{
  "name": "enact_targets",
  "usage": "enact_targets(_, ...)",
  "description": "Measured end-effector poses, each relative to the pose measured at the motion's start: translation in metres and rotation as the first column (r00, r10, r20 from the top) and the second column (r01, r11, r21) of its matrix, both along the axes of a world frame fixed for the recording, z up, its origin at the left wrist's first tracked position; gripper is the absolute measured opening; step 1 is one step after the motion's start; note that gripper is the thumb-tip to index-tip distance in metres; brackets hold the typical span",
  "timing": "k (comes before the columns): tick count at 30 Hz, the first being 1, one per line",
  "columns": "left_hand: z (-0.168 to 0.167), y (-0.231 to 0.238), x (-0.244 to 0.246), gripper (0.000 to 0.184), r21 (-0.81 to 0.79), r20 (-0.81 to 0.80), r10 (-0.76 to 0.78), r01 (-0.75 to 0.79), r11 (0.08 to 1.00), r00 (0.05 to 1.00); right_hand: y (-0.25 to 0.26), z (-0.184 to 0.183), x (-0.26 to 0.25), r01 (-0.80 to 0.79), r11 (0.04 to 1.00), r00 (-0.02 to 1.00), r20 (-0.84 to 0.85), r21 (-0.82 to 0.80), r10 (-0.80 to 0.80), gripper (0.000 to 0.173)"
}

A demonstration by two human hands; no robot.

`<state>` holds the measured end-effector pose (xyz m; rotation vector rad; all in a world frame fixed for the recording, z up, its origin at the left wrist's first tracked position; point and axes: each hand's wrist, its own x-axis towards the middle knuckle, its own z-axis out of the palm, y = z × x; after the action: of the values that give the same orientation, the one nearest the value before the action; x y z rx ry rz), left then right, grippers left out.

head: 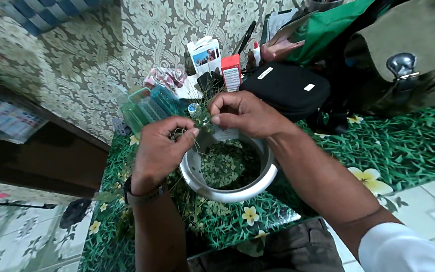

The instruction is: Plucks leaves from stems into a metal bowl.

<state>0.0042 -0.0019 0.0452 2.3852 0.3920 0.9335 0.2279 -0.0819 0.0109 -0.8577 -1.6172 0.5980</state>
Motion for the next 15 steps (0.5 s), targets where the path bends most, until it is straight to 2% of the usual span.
enact_targets(6,-0.0016,0.001,0.001,0.006,0.011,0.011,-0.022,0.022,1.0,1.0,0.0017,-0.0008,0.0059,0.008,1.0,0.996,-0.085,-0.016,-0.009,0.011)
enact_targets(10,-0.0022,-0.0012,0.0034,0.006,-0.01,0.002,-0.028,0.028,1.0,1.0,0.0001,0.0004,0.0054,-0.013,1.0,1.0,-0.002,0.008,0.013,0.016)
enact_targets(15,-0.0048,-0.0001,0.0067,0.004,-0.001,-0.007,-0.055,0.055,0.998,0.998,-0.0006,-0.0011,-0.0003,-0.016,1.0,0.999,0.052,-0.018,0.017,0.004)
